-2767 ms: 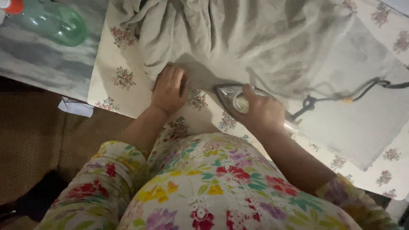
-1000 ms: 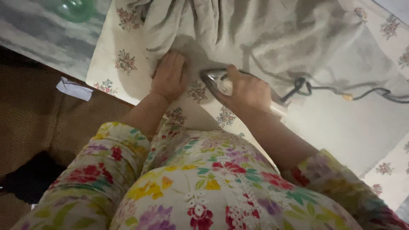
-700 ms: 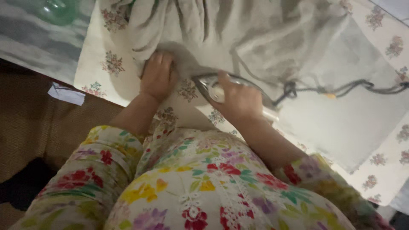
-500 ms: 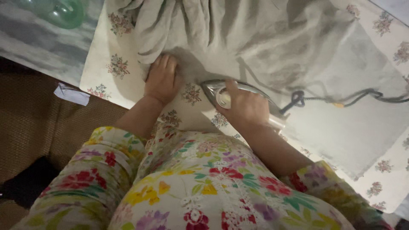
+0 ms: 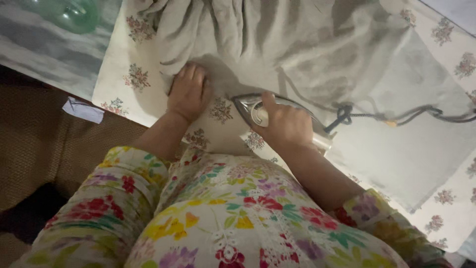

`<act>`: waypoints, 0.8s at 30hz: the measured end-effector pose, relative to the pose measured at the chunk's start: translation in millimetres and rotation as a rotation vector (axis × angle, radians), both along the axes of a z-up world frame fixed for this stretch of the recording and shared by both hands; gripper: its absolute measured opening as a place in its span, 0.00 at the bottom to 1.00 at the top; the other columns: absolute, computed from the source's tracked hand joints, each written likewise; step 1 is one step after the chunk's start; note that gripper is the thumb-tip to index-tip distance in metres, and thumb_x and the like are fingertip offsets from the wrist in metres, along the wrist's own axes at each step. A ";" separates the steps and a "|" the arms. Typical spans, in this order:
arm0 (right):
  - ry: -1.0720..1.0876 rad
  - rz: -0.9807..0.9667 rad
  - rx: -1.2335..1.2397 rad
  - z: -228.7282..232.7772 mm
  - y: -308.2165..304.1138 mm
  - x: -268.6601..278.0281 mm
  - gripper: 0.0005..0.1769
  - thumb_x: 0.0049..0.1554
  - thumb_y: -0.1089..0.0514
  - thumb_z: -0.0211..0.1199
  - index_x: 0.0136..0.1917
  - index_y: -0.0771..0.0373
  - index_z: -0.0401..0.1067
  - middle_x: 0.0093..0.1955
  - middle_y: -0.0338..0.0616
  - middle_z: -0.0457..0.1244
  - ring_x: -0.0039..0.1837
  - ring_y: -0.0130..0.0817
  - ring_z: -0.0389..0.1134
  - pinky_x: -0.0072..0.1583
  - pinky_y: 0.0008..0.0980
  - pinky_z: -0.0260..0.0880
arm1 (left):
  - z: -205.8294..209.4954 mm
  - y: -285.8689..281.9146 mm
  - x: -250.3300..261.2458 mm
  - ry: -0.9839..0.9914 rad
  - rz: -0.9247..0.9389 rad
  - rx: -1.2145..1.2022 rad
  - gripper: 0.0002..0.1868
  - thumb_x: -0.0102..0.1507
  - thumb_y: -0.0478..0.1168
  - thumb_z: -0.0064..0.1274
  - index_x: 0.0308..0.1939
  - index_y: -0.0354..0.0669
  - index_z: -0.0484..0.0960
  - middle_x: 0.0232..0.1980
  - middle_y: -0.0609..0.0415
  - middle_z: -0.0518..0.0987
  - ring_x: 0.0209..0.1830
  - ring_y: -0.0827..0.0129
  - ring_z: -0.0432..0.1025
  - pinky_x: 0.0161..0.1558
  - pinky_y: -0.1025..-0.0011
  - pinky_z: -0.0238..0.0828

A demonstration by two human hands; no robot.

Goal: The person irons a light-colored garment on a floral-patterned ironing board. They use a steam iron to smooth the fabric, frequently adjusting the garment's position and folding sections to reach different areas. The person works methodically across the surface of the item, ensuring it is wrinkle-free.

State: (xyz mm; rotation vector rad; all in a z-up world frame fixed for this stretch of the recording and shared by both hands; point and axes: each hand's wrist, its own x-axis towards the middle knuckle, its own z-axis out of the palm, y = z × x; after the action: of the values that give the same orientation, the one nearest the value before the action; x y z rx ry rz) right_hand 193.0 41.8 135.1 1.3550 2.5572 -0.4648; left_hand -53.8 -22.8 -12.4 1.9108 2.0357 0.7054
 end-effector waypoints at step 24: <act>0.058 -0.018 0.269 -5.9 51.3 6.1 0.33 0.56 0.26 0.62 0.54 0.57 0.74 0.28 0.48 0.68 0.27 0.39 0.69 0.29 0.39 0.69 | 3.5 -5.9 1.6 -0.067 0.012 0.081 0.14 0.68 0.44 0.51 0.50 0.37 0.72 0.52 0.38 0.72 0.56 0.40 0.66 0.60 0.48 0.62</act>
State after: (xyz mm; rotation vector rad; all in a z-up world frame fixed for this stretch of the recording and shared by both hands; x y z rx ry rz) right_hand 199.1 93.1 129.3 1.4707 2.7347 -0.1676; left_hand -52.3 -28.7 -8.9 1.8931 2.0085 0.8549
